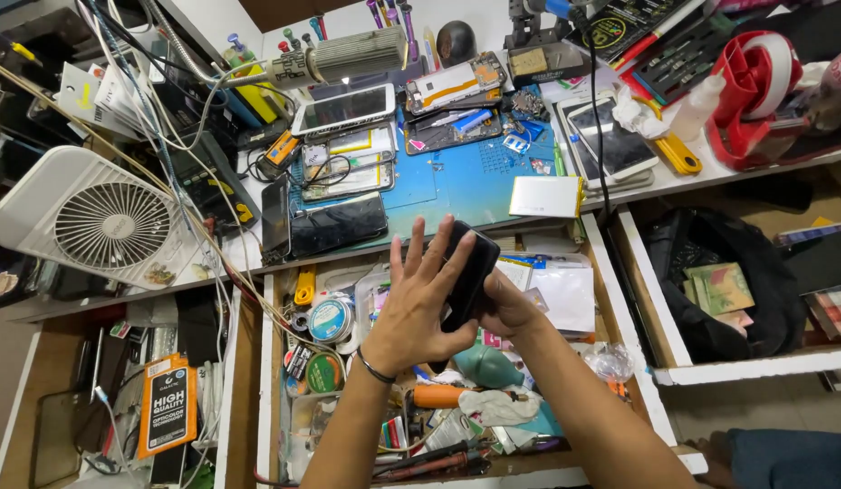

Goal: Assembling internal components and testing the screen of a smartphone at a repair station.

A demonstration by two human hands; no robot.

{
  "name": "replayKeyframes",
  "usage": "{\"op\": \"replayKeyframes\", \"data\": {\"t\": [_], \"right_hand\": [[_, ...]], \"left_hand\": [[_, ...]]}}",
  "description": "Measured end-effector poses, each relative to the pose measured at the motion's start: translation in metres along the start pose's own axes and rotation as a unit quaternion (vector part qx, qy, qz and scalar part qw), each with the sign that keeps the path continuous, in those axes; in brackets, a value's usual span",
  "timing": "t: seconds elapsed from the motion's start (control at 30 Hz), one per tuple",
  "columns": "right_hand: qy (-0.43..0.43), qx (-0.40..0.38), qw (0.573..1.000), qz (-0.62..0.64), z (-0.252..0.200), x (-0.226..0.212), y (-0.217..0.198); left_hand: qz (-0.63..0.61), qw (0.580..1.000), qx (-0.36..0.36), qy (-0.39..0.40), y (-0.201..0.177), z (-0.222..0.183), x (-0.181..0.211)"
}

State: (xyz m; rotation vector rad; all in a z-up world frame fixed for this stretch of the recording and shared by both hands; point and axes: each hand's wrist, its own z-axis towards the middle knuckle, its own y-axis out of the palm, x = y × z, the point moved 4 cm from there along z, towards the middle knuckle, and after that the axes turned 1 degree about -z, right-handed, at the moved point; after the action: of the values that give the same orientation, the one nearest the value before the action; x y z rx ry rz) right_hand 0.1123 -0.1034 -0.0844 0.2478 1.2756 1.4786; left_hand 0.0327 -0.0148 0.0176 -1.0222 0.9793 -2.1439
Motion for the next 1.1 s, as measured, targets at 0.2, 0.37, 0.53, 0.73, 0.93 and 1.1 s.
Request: {"op": "replayKeyframes", "data": {"t": [0.2,0.37,0.53,0.73,0.93,1.1], "right_hand": [[-0.003,0.021,1.0,0.001,-0.012,-0.007,0.008],[-0.002,0.026,1.0,-0.01,-0.013,-0.003,0.005],[-0.02,0.068,0.997,-0.041,-0.017,0.004,-0.005],[-0.021,0.111,0.988,-0.103,-0.013,0.004,0.013],[-0.023,0.132,0.986,-0.104,-0.014,0.012,-0.003],[-0.027,0.133,0.984,-0.118,-0.011,0.007,-0.002]], "left_hand": [[0.073,0.997,0.004,0.018,0.012,0.001,-0.002],[0.109,0.994,0.019,0.007,0.013,-0.001,0.003],[0.142,0.989,0.038,-0.004,0.024,-0.006,0.004],[0.131,0.988,0.084,-0.022,0.032,-0.012,0.001],[0.113,0.988,0.094,-0.039,0.038,-0.012,-0.005],[0.105,0.99,0.088,-0.042,0.037,-0.01,-0.006]]}}
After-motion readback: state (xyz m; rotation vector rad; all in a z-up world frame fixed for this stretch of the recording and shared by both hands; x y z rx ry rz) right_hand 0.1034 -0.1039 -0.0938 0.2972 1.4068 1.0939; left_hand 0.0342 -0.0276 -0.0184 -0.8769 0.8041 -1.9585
